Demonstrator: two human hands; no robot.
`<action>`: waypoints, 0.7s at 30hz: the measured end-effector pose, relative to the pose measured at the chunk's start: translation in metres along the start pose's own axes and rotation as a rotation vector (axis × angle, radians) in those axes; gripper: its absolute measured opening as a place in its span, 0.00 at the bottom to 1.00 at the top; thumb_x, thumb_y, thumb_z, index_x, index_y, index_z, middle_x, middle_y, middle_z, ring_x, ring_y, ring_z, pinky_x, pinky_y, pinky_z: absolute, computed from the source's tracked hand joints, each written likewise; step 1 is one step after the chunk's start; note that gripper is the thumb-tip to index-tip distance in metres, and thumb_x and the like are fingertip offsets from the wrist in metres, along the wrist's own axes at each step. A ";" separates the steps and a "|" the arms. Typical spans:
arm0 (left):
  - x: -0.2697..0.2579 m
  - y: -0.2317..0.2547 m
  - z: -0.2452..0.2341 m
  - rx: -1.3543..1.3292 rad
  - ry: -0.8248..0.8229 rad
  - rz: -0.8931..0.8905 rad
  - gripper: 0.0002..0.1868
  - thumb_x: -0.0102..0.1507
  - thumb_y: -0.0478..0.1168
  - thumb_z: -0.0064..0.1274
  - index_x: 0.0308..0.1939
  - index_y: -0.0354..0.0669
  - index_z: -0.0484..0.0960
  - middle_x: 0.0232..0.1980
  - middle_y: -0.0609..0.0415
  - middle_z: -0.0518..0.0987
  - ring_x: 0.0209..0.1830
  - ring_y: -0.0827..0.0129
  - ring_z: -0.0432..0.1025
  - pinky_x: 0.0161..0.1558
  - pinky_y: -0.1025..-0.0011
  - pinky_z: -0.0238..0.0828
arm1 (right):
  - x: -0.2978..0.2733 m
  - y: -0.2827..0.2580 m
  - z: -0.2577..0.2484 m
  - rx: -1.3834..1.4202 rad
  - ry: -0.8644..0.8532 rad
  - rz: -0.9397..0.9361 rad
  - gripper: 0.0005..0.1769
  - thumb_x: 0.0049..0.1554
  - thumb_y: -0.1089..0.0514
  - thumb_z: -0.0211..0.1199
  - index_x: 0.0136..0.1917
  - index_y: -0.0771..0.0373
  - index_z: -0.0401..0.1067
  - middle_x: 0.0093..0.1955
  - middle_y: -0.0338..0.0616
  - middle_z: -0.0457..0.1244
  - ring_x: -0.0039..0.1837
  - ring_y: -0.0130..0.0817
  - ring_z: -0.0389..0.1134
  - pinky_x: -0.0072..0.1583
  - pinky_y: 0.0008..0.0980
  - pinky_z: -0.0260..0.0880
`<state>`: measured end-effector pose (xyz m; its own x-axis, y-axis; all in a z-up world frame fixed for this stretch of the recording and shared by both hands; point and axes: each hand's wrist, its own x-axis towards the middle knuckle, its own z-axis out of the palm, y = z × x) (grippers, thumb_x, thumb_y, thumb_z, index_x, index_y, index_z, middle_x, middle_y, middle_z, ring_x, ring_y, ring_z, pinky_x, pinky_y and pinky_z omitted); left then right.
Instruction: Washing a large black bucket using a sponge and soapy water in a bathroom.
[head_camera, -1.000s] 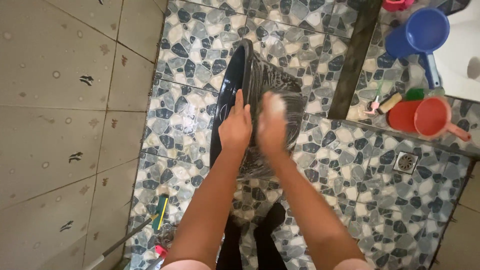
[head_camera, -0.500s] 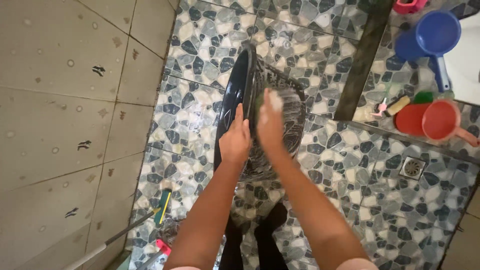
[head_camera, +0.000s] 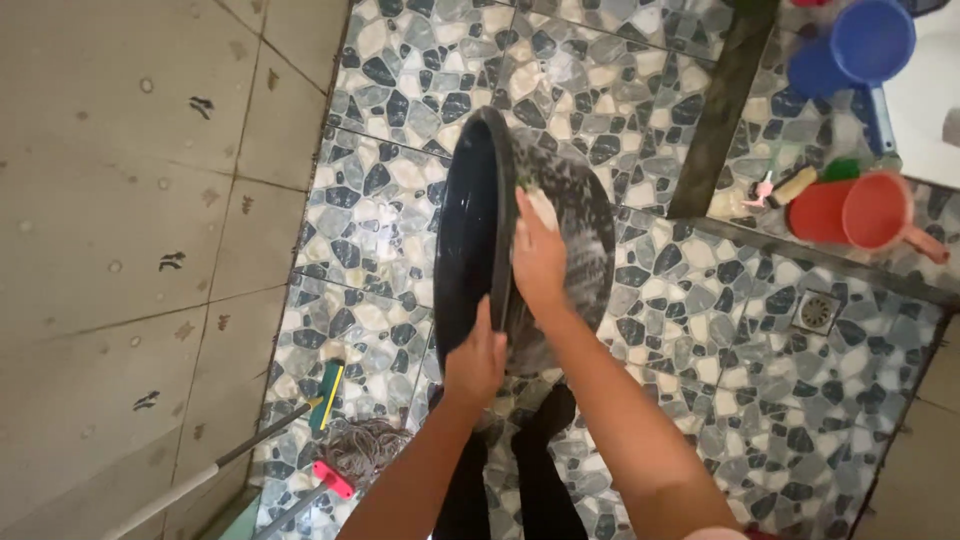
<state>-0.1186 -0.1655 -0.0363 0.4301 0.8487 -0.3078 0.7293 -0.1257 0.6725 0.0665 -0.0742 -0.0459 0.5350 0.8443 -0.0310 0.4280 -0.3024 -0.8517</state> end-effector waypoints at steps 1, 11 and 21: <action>-0.013 -0.009 0.004 -0.001 0.009 -0.005 0.36 0.70 0.46 0.46 0.79 0.38 0.53 0.46 0.38 0.83 0.36 0.40 0.77 0.36 0.49 0.73 | 0.006 0.007 0.003 0.003 -0.007 -0.008 0.25 0.66 0.56 0.50 0.75 0.52 0.67 0.70 0.57 0.64 0.71 0.52 0.65 0.68 0.40 0.65; 0.038 0.025 -0.007 -0.526 -0.071 -0.135 0.32 0.72 0.54 0.40 0.73 0.34 0.62 0.57 0.35 0.77 0.55 0.50 0.74 0.56 0.59 0.69 | 0.037 0.053 0.018 -0.129 -0.095 0.007 0.23 0.69 0.52 0.45 0.73 0.56 0.68 0.69 0.55 0.65 0.68 0.56 0.65 0.68 0.44 0.64; 0.165 0.056 -0.024 -0.825 0.067 -0.198 0.28 0.69 0.50 0.53 0.60 0.24 0.76 0.53 0.43 0.81 0.49 0.67 0.72 0.51 0.69 0.71 | -0.071 -0.004 -0.040 -0.053 -0.022 -0.122 0.30 0.66 0.64 0.50 0.80 0.62 0.56 0.80 0.69 0.52 0.81 0.62 0.51 0.76 0.47 0.52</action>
<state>-0.0198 -0.0199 -0.0333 0.2839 0.8477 -0.4482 0.1548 0.4207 0.8939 0.0557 -0.1500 -0.0193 0.4608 0.8855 0.0594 0.5274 -0.2194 -0.8208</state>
